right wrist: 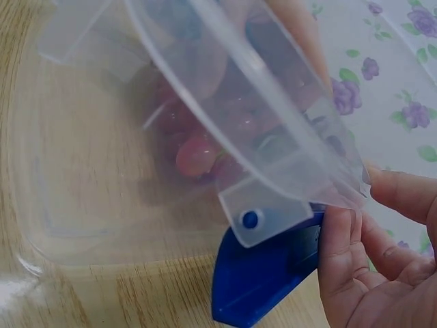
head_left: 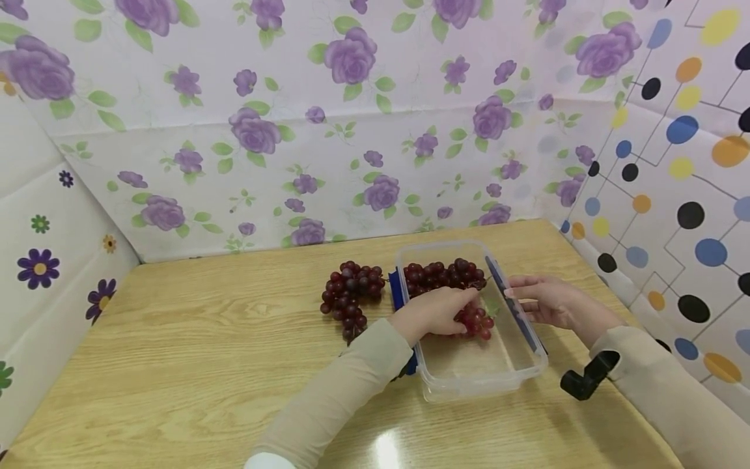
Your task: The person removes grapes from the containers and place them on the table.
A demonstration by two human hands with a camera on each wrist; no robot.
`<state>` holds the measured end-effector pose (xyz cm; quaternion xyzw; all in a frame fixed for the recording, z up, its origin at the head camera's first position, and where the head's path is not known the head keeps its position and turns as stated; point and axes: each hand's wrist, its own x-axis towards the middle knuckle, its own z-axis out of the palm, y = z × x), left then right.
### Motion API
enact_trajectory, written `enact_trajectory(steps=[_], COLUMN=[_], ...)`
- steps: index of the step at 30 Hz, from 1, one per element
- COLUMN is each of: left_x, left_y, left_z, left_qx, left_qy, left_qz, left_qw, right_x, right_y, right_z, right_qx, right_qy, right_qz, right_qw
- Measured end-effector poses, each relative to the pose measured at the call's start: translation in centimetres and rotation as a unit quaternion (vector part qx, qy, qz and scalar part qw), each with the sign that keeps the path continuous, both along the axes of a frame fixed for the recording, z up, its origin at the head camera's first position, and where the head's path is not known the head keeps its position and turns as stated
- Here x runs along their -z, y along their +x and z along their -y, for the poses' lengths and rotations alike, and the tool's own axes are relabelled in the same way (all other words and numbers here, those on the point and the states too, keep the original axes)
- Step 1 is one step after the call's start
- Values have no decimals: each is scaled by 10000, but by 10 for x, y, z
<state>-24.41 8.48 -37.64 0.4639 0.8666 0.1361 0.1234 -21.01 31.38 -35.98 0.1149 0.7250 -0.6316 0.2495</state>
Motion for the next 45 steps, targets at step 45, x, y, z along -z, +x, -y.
enact_trajectory(steps=[45], left_x=[0], left_y=[1], left_z=[-5], left_qx=[127], left_qy=[-363], left_qz=[-225], left_qw=[9990], right_x=[2], right_y=[-1], right_z=[0], right_qx=[-39], right_qy=[-156], right_qz=[-13], right_qw=[9999])
